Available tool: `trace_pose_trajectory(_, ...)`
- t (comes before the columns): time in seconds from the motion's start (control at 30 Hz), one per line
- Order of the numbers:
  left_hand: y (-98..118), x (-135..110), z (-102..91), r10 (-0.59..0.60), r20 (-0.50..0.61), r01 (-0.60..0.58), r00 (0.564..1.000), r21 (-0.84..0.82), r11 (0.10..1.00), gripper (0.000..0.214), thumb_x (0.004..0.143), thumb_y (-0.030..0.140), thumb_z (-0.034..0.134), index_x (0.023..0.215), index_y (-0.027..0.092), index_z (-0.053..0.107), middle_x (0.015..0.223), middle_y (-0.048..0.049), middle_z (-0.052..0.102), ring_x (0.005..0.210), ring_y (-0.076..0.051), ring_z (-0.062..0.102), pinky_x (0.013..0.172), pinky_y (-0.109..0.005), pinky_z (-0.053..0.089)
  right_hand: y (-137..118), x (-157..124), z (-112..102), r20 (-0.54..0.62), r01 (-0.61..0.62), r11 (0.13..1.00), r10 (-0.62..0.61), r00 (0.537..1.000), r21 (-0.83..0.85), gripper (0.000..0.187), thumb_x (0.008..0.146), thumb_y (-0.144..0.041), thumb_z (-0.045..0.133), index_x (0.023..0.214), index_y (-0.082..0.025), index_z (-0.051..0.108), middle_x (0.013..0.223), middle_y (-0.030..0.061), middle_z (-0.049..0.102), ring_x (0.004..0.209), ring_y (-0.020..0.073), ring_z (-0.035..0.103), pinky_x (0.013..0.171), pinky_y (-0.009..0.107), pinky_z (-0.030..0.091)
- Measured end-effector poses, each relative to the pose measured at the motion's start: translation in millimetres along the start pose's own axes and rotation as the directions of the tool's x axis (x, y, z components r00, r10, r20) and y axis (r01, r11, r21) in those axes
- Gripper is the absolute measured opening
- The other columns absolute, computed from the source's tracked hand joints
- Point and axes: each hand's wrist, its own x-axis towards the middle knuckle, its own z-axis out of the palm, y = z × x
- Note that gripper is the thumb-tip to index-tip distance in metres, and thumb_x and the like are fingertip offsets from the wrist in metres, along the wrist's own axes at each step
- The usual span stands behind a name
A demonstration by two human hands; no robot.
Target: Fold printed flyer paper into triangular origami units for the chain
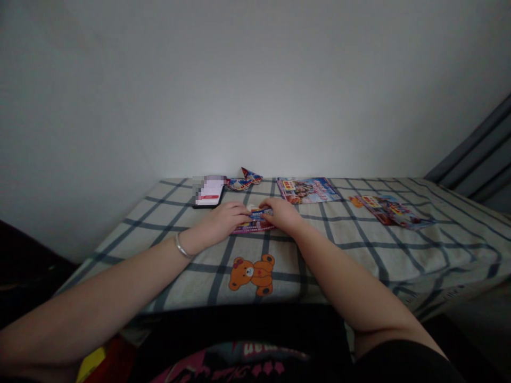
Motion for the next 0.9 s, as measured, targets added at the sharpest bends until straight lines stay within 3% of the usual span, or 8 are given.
trace_pose_trajectory(0.17, 2.2, 0.2, -4.3, -0.017, 0.087, 0.021, 0.996, -0.044, 0.999, 0.027, 0.094, 0.014, 0.053, 0.116, 0.02, 0.065, 0.115, -0.0044, 0.066, 0.104, -0.018, 0.057, 0.094, -0.033, 0.046, 5.4, -4.9, -9.8, 0.081, 0.044, 0.997, -0.048, 0.996, 0.056, 0.034, 0.079, -0.015, 0.067, 0.113, -0.017, 0.067, 0.114, 0.0083, 0.069, 0.104, 0.0206, 0.063, 0.093, 0.033, 0.048)
trace_pose_trajectory(0.37, 4.3, -0.2, -4.6, -0.028, 0.081, 0.03, 0.996, -0.03, 0.999, 0.026, 0.093, 0.012, 0.052, 0.115, 0.017, 0.065, 0.115, -0.0056, 0.066, 0.104, -0.019, 0.058, 0.092, -0.032, 0.047, 8.4, -2.2, -1.3, 0.07, -0.121, 0.97, 0.108, 0.992, 0.212, 0.044, 0.077, -0.013, 0.068, 0.12, -0.018, 0.063, 0.119, 0.006, 0.068, 0.101, 0.0178, 0.065, 0.092, 0.03, 0.049)
trace_pose_trajectory(0.53, 6.5, 0.3, -6.3, -0.016, 0.067, 0.016, 0.998, 0.0, 1.0, 0.027, 0.093, 0.01, 0.051, 0.115, 0.018, 0.064, 0.114, -0.0055, 0.066, 0.103, -0.018, 0.058, 0.09, -0.031, 0.048, 7.6, 2.2, 1.5, 0.073, -0.148, 0.97, 0.137, 0.988, 0.191, 0.032, 0.081, -0.019, 0.065, 0.113, -0.02, 0.068, 0.116, 0.0056, 0.07, 0.104, 0.0196, 0.064, 0.095, 0.032, 0.049)
trace_pose_trajectory(0.63, 6.6, 0.7, -5.3, 0.014, 0.025, -0.015, 1.0, 0.025, 1.0, 0.025, 0.094, 0.012, 0.05, 0.113, 0.017, 0.064, 0.114, -0.0058, 0.065, 0.102, -0.019, 0.057, 0.09, -0.032, 0.048, 7.2, 3.8, -1.1, 0.097, -0.162, 0.972, 0.147, 0.984, 0.168, 0.026, 0.084, -0.024, 0.064, 0.109, -0.019, 0.07, 0.112, 0.0063, 0.071, 0.101, 0.0198, 0.066, 0.093, 0.032, 0.049)
trace_pose_trajectory(0.77, 6.3, -0.4, -2.5, -0.005, -0.112, 0.014, 0.994, 0.08, 0.997, 0.026, 0.094, 0.016, 0.052, 0.119, 0.016, 0.06, 0.125, -0.0093, 0.06, 0.113, -0.022, 0.053, 0.098, -0.039, 0.044, 7.9, 1.6, -4.9, 0.143, -0.112, 0.976, 0.086, 0.986, 0.188, 0.031, 0.079, -0.022, 0.07, 0.109, -0.02, 0.071, 0.11, 0.0042, 0.073, 0.102, 0.0188, 0.066, 0.094, 0.029, 0.048)
trace_pose_trajectory(0.9, 7.5, -1.8, -4.0, -0.041, -0.079, 0.049, 0.996, 0.111, 0.993, 0.032, 0.094, 0.016, 0.052, 0.126, 0.016, 0.055, 0.121, -0.0089, 0.062, 0.111, -0.023, 0.053, 0.097, -0.04, 0.043, 5.2, -2.3, -8.0, 0.151, -0.059, 0.99, 0.039, 0.988, 0.131, 0.027, 0.081, -0.023, 0.067, 0.107, -0.022, 0.072, 0.107, 0.0025, 0.074, 0.099, 0.019, 0.067, 0.091, 0.028, 0.048)
